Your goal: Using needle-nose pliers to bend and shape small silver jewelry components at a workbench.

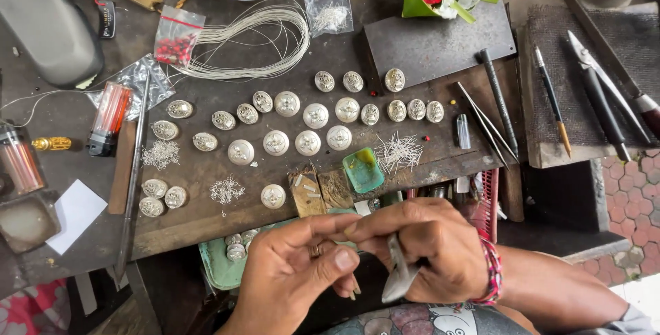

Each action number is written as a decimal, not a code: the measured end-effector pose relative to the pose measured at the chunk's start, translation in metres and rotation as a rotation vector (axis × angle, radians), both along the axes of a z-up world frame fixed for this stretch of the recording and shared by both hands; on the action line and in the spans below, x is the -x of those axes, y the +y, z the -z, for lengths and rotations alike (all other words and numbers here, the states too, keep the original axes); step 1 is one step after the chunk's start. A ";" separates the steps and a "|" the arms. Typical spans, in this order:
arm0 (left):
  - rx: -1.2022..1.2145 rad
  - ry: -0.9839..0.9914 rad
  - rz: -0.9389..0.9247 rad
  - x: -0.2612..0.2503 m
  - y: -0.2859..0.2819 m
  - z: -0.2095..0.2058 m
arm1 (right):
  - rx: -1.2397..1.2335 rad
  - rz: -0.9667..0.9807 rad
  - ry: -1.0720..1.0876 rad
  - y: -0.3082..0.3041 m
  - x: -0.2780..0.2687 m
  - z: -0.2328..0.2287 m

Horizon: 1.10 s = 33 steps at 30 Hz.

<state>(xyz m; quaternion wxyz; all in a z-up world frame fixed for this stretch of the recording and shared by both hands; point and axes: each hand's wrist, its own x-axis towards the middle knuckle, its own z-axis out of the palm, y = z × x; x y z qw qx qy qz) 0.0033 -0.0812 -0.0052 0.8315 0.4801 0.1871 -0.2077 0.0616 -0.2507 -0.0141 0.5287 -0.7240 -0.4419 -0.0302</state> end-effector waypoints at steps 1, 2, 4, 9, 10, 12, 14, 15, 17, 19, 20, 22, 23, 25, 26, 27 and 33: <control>0.002 -0.005 -0.002 0.001 0.000 0.004 | 0.002 -0.002 -0.005 -0.001 0.001 0.001; 0.027 -0.022 -0.012 0.003 -0.001 0.008 | 0.014 -0.019 -0.042 -0.002 0.001 0.003; 0.052 -0.046 -0.023 0.005 -0.001 0.013 | 0.028 -0.038 -0.086 -0.002 0.002 0.005; 0.250 -0.079 -0.123 0.017 -0.003 0.029 | 0.016 -0.006 -0.107 -0.002 0.011 0.012; 0.254 -0.080 -0.127 0.015 -0.002 0.028 | 0.019 -0.010 -0.107 -0.001 0.011 0.010; 0.255 -0.132 -0.112 0.016 -0.002 0.026 | 0.025 -0.054 0.083 0.001 0.013 0.007; 0.208 -0.170 -0.105 0.014 0.001 0.022 | 0.030 -0.007 0.061 0.007 0.014 0.001; 0.150 -0.221 -0.084 0.014 0.003 0.020 | 0.025 0.051 0.026 0.011 0.015 -0.001; 0.145 -0.219 -0.106 0.015 0.004 0.020 | 0.134 0.080 0.191 0.010 0.018 -0.005; 0.138 -0.231 -0.121 0.014 0.006 0.016 | 0.242 0.111 0.340 0.011 0.019 -0.006; 0.119 -0.237 -0.106 0.012 0.007 0.014 | 0.110 0.090 0.252 0.012 0.019 -0.004; 0.102 -0.242 -0.092 0.011 0.008 0.010 | -0.021 0.069 0.167 0.013 0.019 -0.001; 0.084 -0.232 -0.091 0.011 0.009 0.010 | -0.029 0.067 0.161 0.014 0.019 0.000; 0.067 -0.221 -0.090 0.011 0.009 0.010 | -0.036 0.066 0.156 0.014 0.019 0.000; 0.042 -0.238 -0.106 0.012 0.009 0.010 | -0.046 0.069 0.181 0.014 0.019 -0.001; 0.010 -0.258 -0.127 0.012 0.010 0.009 | -0.060 0.066 0.203 0.015 0.018 -0.002; -0.148 -0.438 -0.196 0.013 0.022 0.003 | -0.177 -0.185 0.714 0.008 0.016 -0.003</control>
